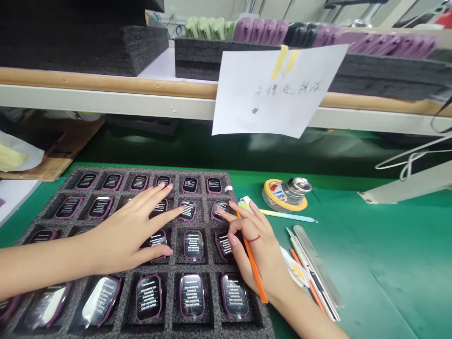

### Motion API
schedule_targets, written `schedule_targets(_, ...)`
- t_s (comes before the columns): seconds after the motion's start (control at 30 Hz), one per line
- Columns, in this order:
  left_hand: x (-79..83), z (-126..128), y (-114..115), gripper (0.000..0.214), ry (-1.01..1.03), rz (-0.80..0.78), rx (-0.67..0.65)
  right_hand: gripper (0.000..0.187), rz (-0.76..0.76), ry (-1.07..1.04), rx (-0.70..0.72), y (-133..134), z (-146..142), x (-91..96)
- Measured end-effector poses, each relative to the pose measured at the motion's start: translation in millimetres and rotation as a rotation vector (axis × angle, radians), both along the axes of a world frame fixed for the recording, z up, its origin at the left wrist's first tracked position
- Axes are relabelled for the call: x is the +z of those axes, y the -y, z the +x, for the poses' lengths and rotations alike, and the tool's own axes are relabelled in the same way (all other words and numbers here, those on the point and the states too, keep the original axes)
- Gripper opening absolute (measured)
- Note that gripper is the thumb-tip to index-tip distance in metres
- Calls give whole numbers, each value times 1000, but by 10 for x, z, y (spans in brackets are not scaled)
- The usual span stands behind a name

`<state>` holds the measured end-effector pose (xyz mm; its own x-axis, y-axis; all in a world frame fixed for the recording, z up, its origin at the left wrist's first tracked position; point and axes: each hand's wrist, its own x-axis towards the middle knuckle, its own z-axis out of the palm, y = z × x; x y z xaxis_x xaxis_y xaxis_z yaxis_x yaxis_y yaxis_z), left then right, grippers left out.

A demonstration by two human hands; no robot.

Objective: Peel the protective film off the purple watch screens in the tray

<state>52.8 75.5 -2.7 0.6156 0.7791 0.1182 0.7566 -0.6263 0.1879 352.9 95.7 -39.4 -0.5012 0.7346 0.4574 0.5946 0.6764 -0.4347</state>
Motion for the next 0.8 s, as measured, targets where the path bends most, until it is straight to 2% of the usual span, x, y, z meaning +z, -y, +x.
schedule_targets(0.37,-60,76,-54,58,-6,-1,-36,11,22,15,-21,8,26,18)
schedule_targets(0.6,-31,28,-7,65,-64,19,-3,14,26,10,-21,-7,27,-6)
schedule_targets(0.7,-6,-9,42,66,-92,40,9,15,60,12,-33,6,37,58)
schedule_targets(0.8,49,-50,109,64,-117,74,14,16,138,-26,-76,64,112,213)
